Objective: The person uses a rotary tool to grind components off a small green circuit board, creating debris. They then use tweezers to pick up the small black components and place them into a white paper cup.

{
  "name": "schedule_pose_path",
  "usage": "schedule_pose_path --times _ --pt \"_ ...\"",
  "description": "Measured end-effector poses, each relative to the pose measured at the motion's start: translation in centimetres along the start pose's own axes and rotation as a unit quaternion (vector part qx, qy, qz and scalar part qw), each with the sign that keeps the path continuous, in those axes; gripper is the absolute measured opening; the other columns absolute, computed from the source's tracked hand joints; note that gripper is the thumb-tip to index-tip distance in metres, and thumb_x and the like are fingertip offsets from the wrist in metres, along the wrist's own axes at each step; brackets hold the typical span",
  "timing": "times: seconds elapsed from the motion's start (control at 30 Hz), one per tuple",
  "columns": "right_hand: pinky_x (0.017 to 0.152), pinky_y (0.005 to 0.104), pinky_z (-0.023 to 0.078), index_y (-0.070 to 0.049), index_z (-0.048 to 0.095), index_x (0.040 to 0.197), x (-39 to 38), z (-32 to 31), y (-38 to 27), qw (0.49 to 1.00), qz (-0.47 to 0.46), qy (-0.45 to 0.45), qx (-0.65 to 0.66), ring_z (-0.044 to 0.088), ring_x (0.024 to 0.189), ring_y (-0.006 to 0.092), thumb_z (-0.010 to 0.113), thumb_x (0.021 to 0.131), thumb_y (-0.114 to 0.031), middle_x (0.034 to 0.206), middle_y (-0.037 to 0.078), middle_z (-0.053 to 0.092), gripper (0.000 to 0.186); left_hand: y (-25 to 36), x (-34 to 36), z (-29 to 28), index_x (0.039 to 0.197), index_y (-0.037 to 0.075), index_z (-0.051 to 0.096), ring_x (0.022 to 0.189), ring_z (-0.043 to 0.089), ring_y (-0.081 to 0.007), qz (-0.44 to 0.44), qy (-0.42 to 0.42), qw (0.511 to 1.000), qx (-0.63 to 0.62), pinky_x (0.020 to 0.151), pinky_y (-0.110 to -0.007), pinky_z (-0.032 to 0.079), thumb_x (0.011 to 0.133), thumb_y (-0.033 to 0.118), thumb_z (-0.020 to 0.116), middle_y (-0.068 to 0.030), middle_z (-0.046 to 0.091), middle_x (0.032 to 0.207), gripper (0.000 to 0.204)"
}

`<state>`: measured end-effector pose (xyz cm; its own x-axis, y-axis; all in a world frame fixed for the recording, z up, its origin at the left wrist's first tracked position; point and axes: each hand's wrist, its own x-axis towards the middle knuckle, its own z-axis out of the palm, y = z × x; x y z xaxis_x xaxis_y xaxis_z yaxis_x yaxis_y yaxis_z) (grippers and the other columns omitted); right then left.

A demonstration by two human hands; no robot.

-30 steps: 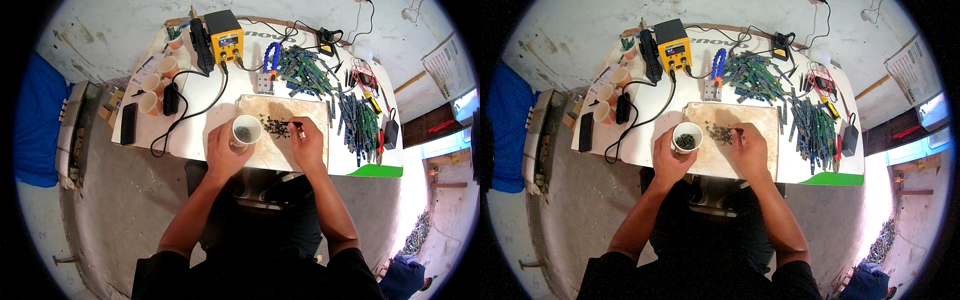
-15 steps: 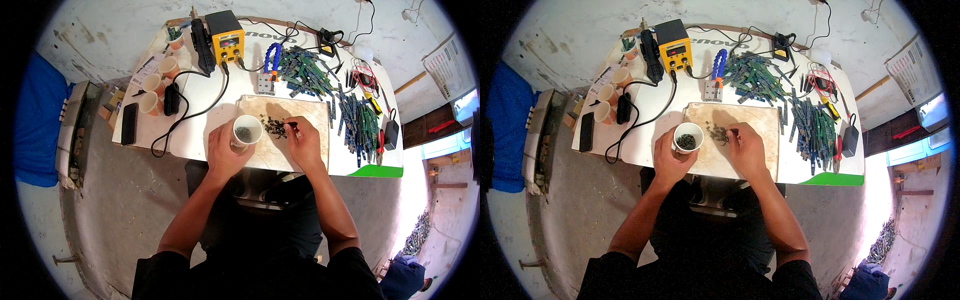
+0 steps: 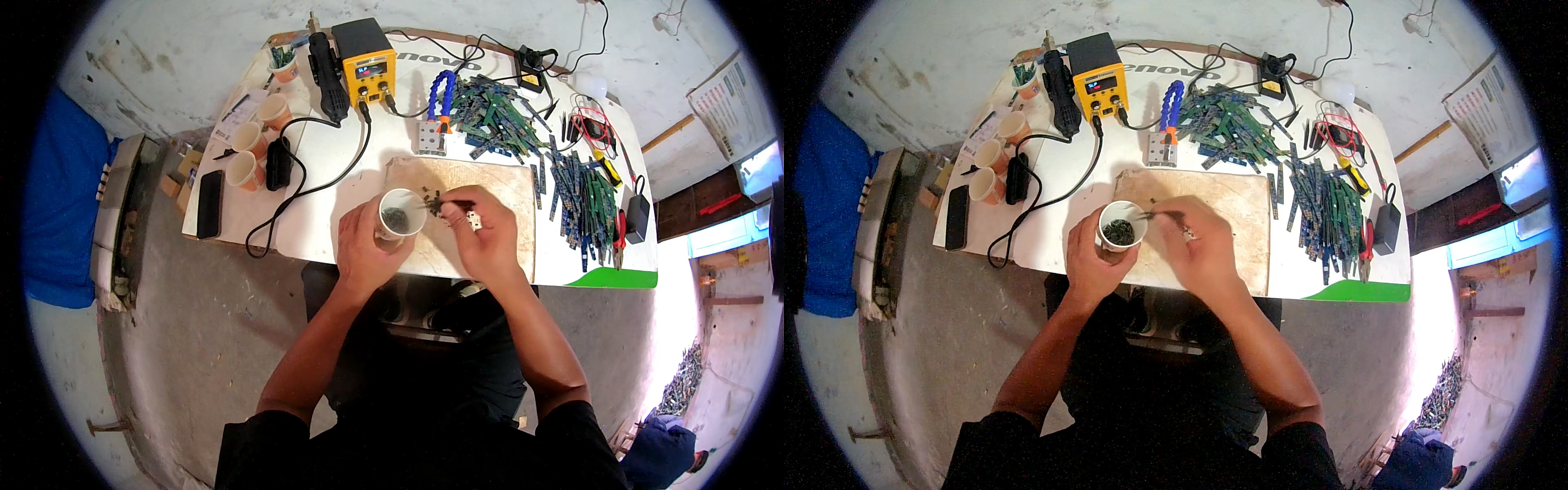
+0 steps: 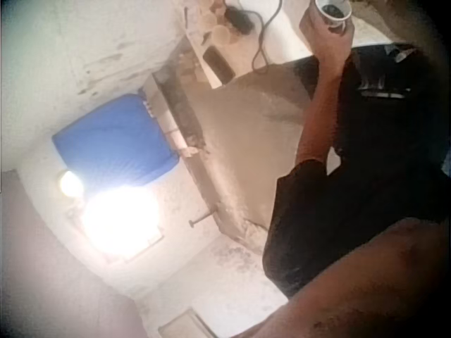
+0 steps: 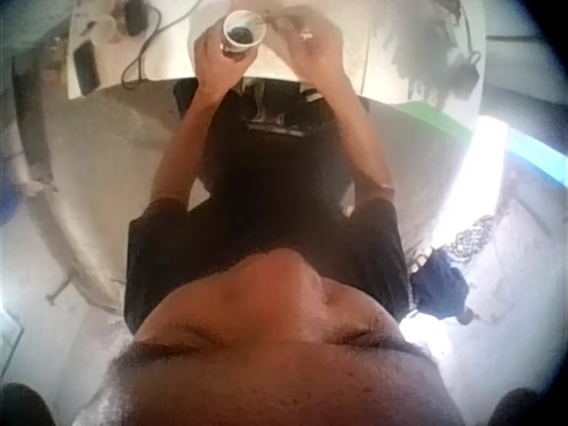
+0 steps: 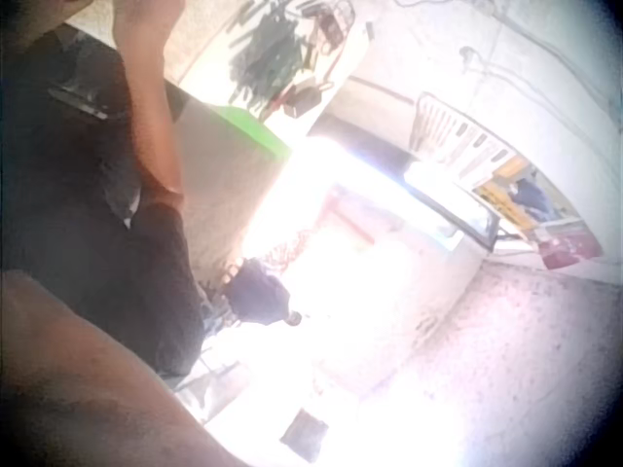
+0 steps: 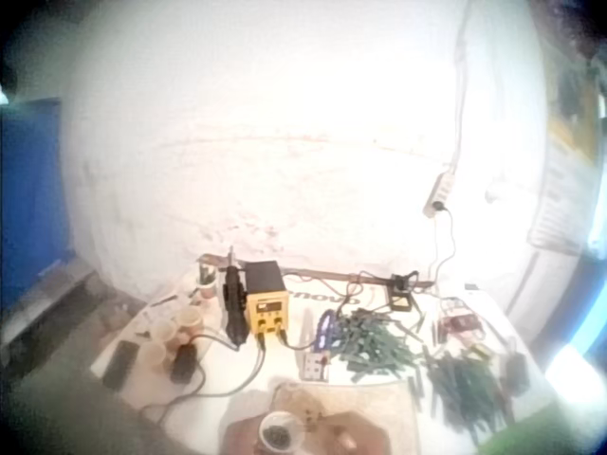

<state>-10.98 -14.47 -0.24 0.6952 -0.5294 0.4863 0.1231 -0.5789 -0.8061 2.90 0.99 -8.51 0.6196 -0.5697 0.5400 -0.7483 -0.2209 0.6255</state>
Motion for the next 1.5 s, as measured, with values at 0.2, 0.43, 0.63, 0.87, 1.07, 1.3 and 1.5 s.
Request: schedule_pose_path --times 0.2,0.43,0.63,0.87,1.07,1.3,1.5 --pt "0.07 0.0323 0.055 -0.001 0.073 0.111 -0.8 -1.3 4.6 0.986 0.086 0.055 -0.135 0.068 0.077 0.0202 0.074 0.102 -0.005 0.092 0.013 0.075 0.01 -0.1 0.0 0.3 0.144 0.008 0.061 0.12 0.067 -0.0351 0.021 0.008 1.0 -0.004 0.109 -0.051 0.047 0.076 0.024 0.095 -0.0145 0.071 0.128 0.078" --pt "0.069 0.0328 0.055 -0.001 0.074 0.111 -1.5 -1.0 5.5 0.984 0.069 0.061 -0.153 0.067 0.074 0.0206 0.075 0.1 -0.004 0.092 0.014 0.074 0.011 -0.3 0.0 0.3 0.144 0.007 0.06 0.12 0.067 -0.0356 0.023 0.01 1.0 -0.003 0.108 -0.051 0.048 0.076 0.024 0.095 -0.0153 0.071 0.128 0.078" --pt "0.07 0.0337 0.055 -0.001 0.074 0.11 -1.2 -1.1 5.6 0.983 0.04 0.057 -0.168 0.069 0.073 0.0232 0.074 0.1 -0.002 0.092 0.016 0.074 0.01 -0.3 0.0 0.3 0.143 0.007 0.061 0.119 0.068 -0.0357 0.02 0.008 1.0 0.004 0.107 -0.051 0.049 0.076 0.024 0.095 -0.0152 0.072 0.127 0.078" --pt "0.07 0.0324 0.056 0.0 0.073 0.109 -1.1 -1.3 5.6 0.984 0.054 0.072 -0.154 0.07 0.076 0.0224 0.074 0.1 -0.001 0.091 0.016 0.074 0.01 -0.2 0.1 0.3 0.143 0.006 0.06 0.118 0.068 -0.0359 0.022 0.007 1.0 0.003 0.108 -0.051 0.049 0.076 0.024 0.095 -0.0155 0.072 0.127 0.077" --pt "0.073 0.0409 0.058 -0.001 0.072 0.109 -0.7 -1.4 5.4 0.984 0.063 0.066 -0.155 0.072 0.079 0.0357 0.07 0.099 0.0 0.096 0.02 0.074 0.011 -0.2 0.1 0.2 0.142 0.007 0.061 0.119 0.068 -0.036 0.019 0.003 1.0 -0.002 0.108 -0.051 0.049 0.076 0.024 0.094 -0.0157 0.072 0.127 0.076" --pt "0.072 0.0378 0.057 -0.001 0.073 0.11 -0.9 -1.1 6.0 0.984 0.09 0.056 -0.143 0.07 0.077 0.0293 0.072 0.1 -0.001 0.094 0.017 0.074 0.01 -0.2 0.0 0.2 0.143 0.007 0.06 0.119 0.068 -0.036 0.012 -0.003 1.0 -0.004 0.109 -0.052 0.048 0.077 0.025 0.094 -0.0158 0.071 0.128 0.077" --pt "0.072 0.033 0.056 -0.001 0.073 0.112 -0.8 -1.2 5.7 0.983 0.076 0.062 -0.158 0.069 0.077 0.019 0.073 0.101 -0.002 0.09 0.013 0.074 0.01 -0.5 0.0 0.3 0.143 0.007 0.06 0.119 0.068 -0.0359 0.021 -0.003 1.0 0.001 0.108 -0.051 0.048 0.076 0.025 0.095 -0.0157 0.071 0.127 0.077"
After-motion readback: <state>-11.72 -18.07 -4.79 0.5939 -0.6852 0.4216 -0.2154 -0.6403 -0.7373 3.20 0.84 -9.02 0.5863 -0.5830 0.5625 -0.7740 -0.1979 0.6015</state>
